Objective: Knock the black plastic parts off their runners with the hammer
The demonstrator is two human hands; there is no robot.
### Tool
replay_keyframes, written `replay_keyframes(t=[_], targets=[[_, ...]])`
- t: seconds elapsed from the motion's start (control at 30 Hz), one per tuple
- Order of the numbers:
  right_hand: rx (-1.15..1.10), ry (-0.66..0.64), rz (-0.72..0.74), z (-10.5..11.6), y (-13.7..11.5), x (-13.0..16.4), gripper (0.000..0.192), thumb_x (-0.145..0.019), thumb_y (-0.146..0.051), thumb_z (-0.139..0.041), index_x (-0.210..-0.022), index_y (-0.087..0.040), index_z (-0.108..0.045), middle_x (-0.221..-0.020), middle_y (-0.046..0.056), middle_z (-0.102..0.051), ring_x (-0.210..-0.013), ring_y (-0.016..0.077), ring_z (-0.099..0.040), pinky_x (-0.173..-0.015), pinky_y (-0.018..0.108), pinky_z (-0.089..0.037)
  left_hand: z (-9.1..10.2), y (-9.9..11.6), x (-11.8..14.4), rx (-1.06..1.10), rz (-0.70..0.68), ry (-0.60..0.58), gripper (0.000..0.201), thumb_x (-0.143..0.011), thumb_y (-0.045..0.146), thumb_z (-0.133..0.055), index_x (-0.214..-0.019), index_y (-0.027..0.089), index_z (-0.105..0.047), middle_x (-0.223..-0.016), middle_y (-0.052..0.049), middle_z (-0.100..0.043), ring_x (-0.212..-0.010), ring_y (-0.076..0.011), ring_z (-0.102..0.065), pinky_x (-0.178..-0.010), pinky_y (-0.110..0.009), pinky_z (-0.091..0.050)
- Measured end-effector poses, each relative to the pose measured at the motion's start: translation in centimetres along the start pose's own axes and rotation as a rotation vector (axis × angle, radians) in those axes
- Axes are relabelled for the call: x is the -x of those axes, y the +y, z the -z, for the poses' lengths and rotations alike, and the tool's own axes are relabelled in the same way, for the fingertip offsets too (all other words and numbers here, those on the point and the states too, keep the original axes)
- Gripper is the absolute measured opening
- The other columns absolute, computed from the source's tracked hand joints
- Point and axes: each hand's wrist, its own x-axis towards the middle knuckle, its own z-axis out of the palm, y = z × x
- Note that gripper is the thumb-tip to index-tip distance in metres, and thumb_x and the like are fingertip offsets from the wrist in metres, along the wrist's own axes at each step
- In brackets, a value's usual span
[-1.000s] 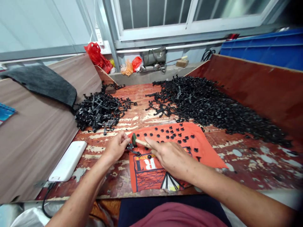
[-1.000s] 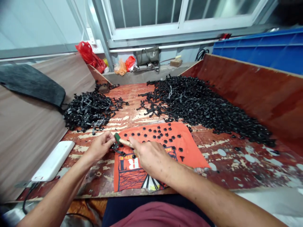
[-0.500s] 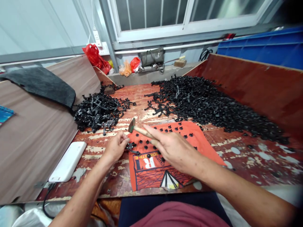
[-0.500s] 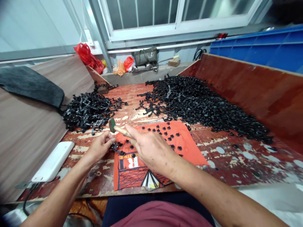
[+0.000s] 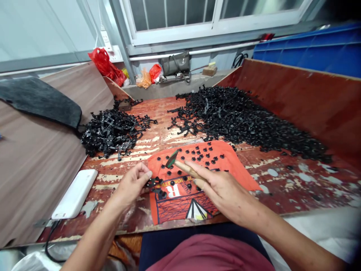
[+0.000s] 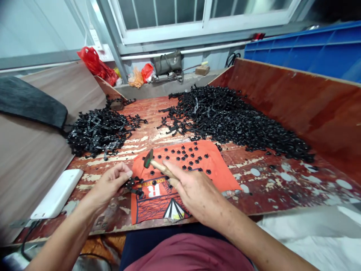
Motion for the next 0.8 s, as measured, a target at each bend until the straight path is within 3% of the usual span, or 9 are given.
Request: replay_keyframes(t=[0.13, 0.2, 0.33, 0.43, 0.53, 0.8], targets=[[0.063, -0.045, -0.033, -0.5, 0.2, 0.8, 0.052, -0.100, -0.021, -0.043, -0.149, -0.040, -0.041, -0.111, 0.000, -0.074, -0.082, 0.0189, -0.072, -0.078, 0.029, -0.055, -1.9, -2.0, -0.6, -0.205, -0.155, 0.107, 0.031, -0.076, 0.045, -0.066, -0.070, 0.020, -0.049, -0.058, 0.006, -0.046, -0.052, -0.0093, -0.042, -0.050, -0.020, -0.032], [0.059, -0.062, -0.033, -0.5, 0.2, 1.1, 0.052, -0.099, -0.021, -0.043, -0.148, -0.038, -0.043, -0.106, 0.001, -0.075, -0.083, 0.0192, -0.072, -0.077, 0.028, -0.054, -2.2, -2.3, -0.6, -0.216, -0.161, 0.128, 0.031, -0.077, 0.044, -0.065, -0.069, 0.020, -0.048, -0.059, 0.006, -0.045, -0.054, -0.0094, -0.041, -0.052, -0.020, -0.033], [-0.022, -0.029, -0.050, -0.4, 0.2, 1.2, 0.043, -0.100, -0.023, -0.041, -0.140, -0.035, -0.052, -0.095, 0.001, -0.074, -0.079, 0.0186, -0.069, -0.070, 0.026, -0.050, -1.6, -1.2, 0.5, 0.009, 0.038, 0.068, 0.037, -0.076, 0.054, -0.065, -0.078, 0.020, -0.050, -0.058, 0.008, -0.041, -0.045, -0.0061, -0.031, -0.043, -0.017, -0.023], [-0.085, 0.022, -0.091, -0.9, 0.1, 0.7, 0.024, -0.099, -0.024, -0.045, -0.114, -0.027, -0.064, -0.081, -0.001, -0.068, -0.070, 0.0164, -0.063, -0.063, 0.024, -0.043, -1.2, -0.1, 1.8, 0.159, 0.161, 0.038, 0.042, -0.073, 0.055, -0.071, -0.092, 0.020, -0.058, -0.066, 0.007, -0.045, -0.046, -0.0040, -0.032, -0.041, -0.015, -0.018], [-0.167, 0.072, -0.077, -1.7, -0.7, -0.5, 0.010, -0.093, -0.019, -0.053, -0.086, -0.022, -0.058, -0.074, -0.004, -0.059, -0.065, 0.0129, -0.053, -0.060, 0.023, -0.036, -1.4, 0.2, 2.7, 0.307, 0.197, -0.044, 0.040, -0.069, 0.047, -0.079, -0.091, 0.019, -0.061, -0.070, 0.006, -0.045, -0.047, -0.0020, -0.032, -0.041, -0.014, -0.018], [-0.344, 0.069, 0.001, -3.9, -2.6, -2.7, 0.026, -0.081, -0.007, -0.062, -0.066, -0.019, -0.044, -0.063, -0.008, -0.043, -0.059, 0.0089, -0.041, -0.055, 0.023, -0.026, -2.9, 0.2, 4.4, 0.551, 0.214, -0.166, 0.031, -0.074, 0.038, -0.079, -0.088, 0.018, -0.061, -0.073, 0.005, -0.043, -0.047, -0.0009, -0.036, -0.042, -0.015, -0.021]])
